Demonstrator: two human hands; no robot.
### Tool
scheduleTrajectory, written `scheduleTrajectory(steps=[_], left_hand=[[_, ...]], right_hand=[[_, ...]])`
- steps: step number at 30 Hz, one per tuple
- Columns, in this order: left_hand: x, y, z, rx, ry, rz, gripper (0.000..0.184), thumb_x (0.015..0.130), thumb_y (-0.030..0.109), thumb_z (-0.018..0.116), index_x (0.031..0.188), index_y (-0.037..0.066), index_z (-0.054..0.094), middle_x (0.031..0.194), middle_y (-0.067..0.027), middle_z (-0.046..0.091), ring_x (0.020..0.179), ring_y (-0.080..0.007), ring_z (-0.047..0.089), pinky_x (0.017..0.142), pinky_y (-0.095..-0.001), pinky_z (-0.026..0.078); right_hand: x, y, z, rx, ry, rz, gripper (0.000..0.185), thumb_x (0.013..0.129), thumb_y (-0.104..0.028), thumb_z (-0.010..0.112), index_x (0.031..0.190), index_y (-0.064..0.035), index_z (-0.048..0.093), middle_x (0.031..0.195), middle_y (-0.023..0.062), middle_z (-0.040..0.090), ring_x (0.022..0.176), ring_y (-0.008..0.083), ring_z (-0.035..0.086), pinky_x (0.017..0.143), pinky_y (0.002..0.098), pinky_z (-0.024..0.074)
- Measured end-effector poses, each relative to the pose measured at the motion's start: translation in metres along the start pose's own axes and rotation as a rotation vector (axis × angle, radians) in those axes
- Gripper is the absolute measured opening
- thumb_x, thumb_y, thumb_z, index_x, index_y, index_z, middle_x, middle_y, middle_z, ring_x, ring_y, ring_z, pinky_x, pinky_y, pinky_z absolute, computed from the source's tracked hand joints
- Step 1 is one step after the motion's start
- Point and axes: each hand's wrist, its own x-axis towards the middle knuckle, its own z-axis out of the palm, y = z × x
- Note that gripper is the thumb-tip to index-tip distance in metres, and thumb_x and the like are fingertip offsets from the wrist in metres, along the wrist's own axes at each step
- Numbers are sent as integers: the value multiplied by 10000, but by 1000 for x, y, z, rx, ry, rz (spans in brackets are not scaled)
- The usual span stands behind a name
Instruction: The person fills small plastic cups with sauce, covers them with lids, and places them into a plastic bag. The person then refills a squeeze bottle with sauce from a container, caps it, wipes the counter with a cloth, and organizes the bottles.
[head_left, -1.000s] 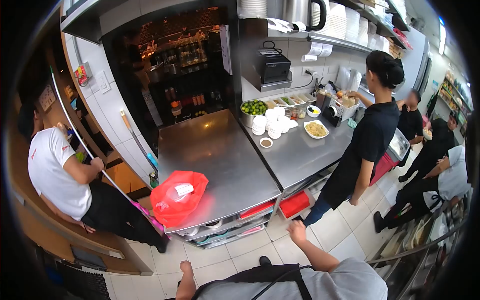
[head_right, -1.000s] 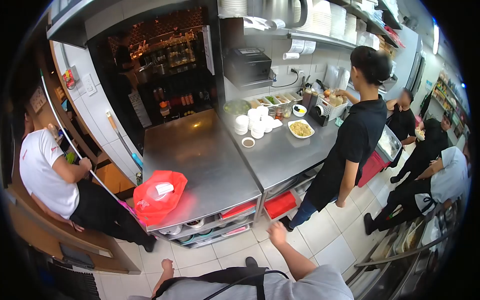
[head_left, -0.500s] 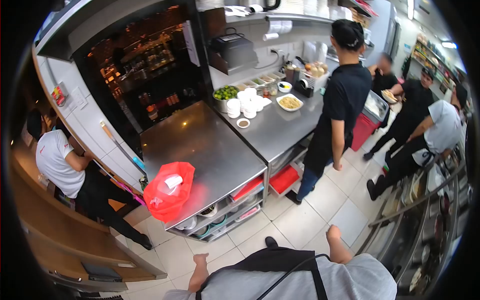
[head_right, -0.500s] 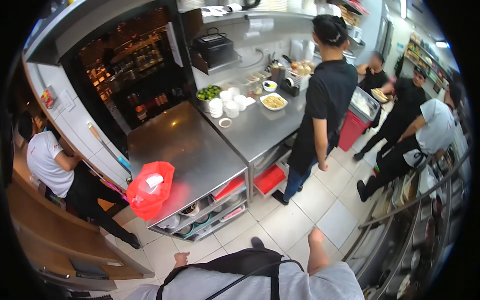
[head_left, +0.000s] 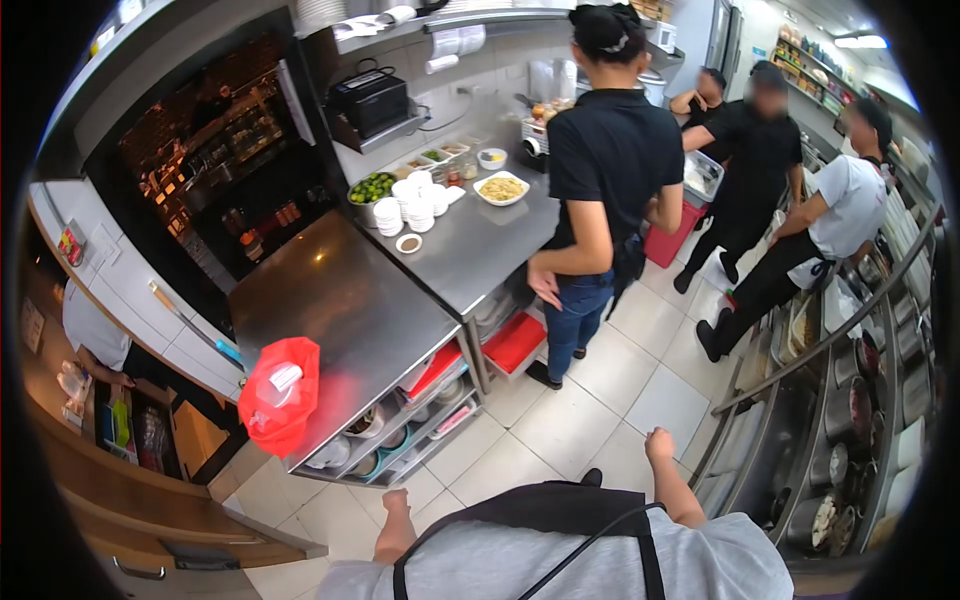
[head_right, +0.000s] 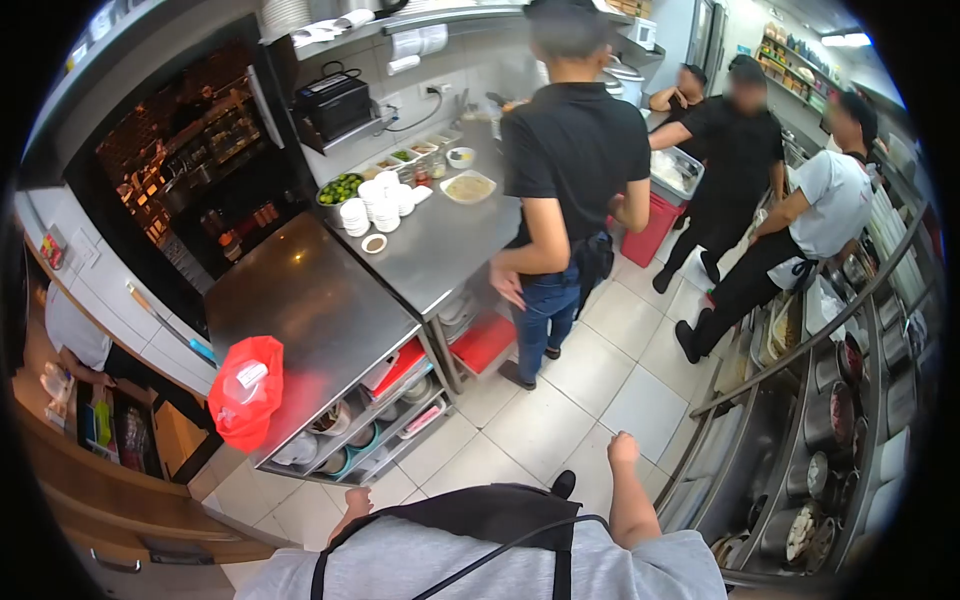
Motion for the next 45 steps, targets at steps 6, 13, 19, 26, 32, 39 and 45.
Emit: scheduleTrajectory(steps=[6, 13, 19, 26, 32, 39, 45], left_hand=[[-35, 21, 75, 1022, -150, 1091, 187, 643, 149, 689, 685, 6, 576, 618, -147, 573, 495, -249, 567, 428, -354, 468], [-94, 129, 297, 7, -545, 149, 85, 720, 132, 585, 656, 77, 572, 563, -44, 511, 434, -181, 469, 377, -320, 357], [-257, 223, 398, 341, -591, 417, 165, 744, 144, 613, 873, 50, 570, 792, -67, 613, 693, -190, 573, 599, -343, 481], [-287, 252, 511, 561, -702, 351, 196, 767, 143, 596, 939, 59, 554, 794, -56, 592, 694, -185, 565, 596, -358, 482], [-380, 305, 614, 591, -1108, 384, 183, 799, 89, 533, 980, 113, 535, 792, -39, 558, 689, -159, 544, 567, -304, 467], [-521, 397, 731, 549, -1292, 805, 190, 806, 212, 595, 947, 88, 627, 840, -29, 617, 717, -130, 588, 612, -264, 480], [-575, 461, 779, 573, -1191, 1271, 203, 789, 189, 611, 934, 50, 640, 856, -98, 645, 734, -161, 608, 657, -283, 479]], right_hand=[[10, 132, -26, 104, 24, 215, 155, 757, -65, 492, 861, -79, 606, 1000, 169, 578, 906, 305, 578, 773, 407, 465], [54, 279, -34, 254, 48, 411, 200, 796, -204, 495, 869, -32, 567, 891, 212, 592, 847, 377, 563, 736, 455, 451], [122, 281, -66, 234, 61, 312, 280, 829, -288, 455, 843, -34, 572, 833, 211, 599, 805, 386, 571, 668, 487, 444], [216, 252, -72, 448, 140, 363, 225, 751, -214, 584, 920, -68, 603, 900, 172, 606, 807, 359, 573, 688, 443, 450], [251, 258, -89, 624, 248, 411, 413, 673, -49, 607, 1072, -89, 509, 1040, 156, 562, 954, 300, 550, 781, 384, 445], [299, 317, -33, 517, 266, 491, 192, 670, -177, 625, 789, -32, 586, 724, 146, 602, 712, 304, 583, 636, 386, 448], [408, 344, -25, 613, 102, 443, 181, 676, -168, 647, 807, -43, 636, 695, 118, 617, 668, 248, 600, 640, 347, 471]])
